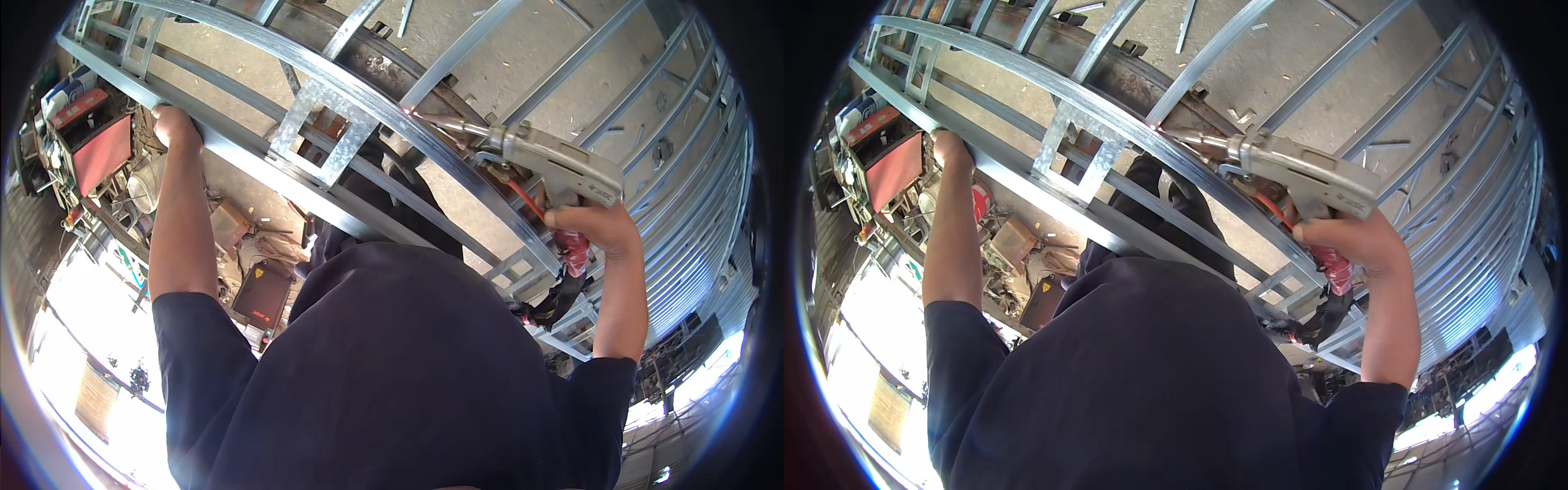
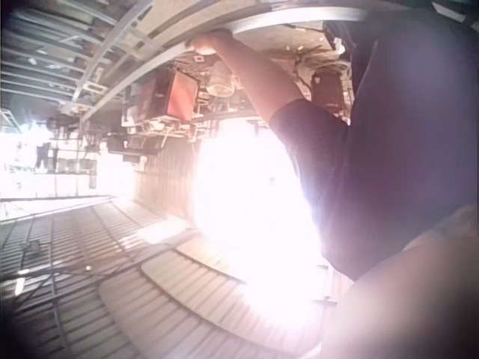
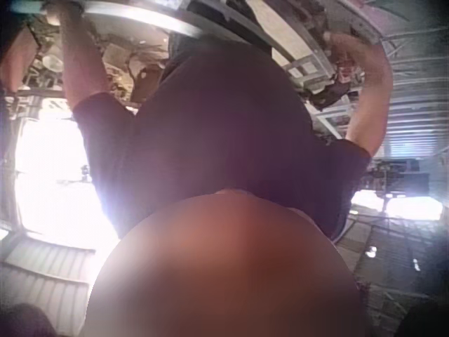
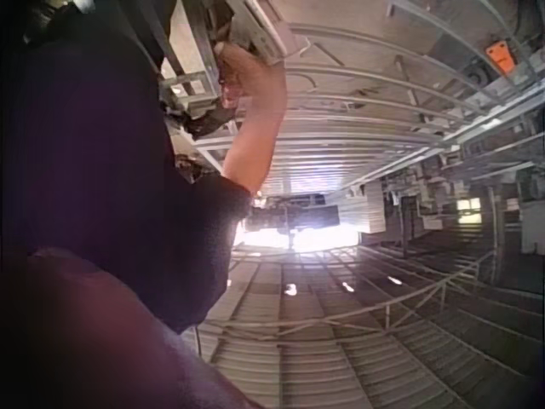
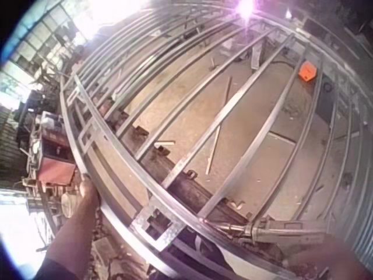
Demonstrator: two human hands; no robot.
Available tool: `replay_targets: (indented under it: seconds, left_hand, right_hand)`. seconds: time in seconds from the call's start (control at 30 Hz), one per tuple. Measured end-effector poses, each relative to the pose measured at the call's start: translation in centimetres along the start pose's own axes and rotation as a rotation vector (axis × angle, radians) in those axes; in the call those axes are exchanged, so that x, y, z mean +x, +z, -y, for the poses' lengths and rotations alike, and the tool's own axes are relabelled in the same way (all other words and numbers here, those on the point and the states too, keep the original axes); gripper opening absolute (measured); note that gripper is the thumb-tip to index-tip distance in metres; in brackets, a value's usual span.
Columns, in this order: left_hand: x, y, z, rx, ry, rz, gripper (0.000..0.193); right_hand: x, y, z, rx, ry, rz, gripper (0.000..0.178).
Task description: The person uses a handheld welding torch to join metal bars on a large curved metal frame. They move along the frame, applying welds at multiple joints while holding the structure steady with the other hand.
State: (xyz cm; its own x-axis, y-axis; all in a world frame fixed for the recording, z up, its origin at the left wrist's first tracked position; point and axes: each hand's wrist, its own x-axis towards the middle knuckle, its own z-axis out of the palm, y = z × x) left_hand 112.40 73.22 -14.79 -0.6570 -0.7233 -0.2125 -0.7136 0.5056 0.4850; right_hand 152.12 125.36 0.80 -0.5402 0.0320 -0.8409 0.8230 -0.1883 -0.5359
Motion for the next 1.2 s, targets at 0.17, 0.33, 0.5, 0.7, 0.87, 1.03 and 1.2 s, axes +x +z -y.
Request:
replay_targets:
  seconds: [0.17,0.33,0.5,0.7,0.87,1.03,1.2]
  left_hand:
    - [-2.0,0.0,-1.4,-0.089,-0.078,0.003,0.079]
    - [-2.6,-0.7,-1.7,-0.061,-0.012,0.035,0.075]
    - [-4.1,-0.6,-2.4,-0.114,-0.055,0.046,0.074]
    - [-3.0,-0.5,-2.1,-0.098,-0.062,0.030,0.067]
    - [-3.4,-0.5,-2.1,-0.134,-0.041,0.073,0.061]
    - [-3.4,-0.4,-1.9,-0.146,0.010,0.075,0.061]
    - [-3.5,-0.5,-1.9,-0.116,-0.003,0.062,0.061]
  right_hand:
    - [-3.3,-2.5,-3.6,-0.021,0.113,-0.140,0.058]
    - [-4.8,-4.1,-7.4,-0.007,0.151,-0.124,0.054]
    - [-4.5,-4.5,-7.4,-0.065,0.188,-0.066,0.052]
    - [-4.4,-4.2,-7.2,-0.043,0.160,-0.074,0.053]
    - [-4.3,-4.3,-7.2,-0.074,0.163,-0.062,0.054]
    - [-4.2,-4.0,-6.5,-0.092,0.157,-0.051,0.056]
    - [-4.2,-4.5,-7.3,-0.016,0.168,-0.041,0.055]
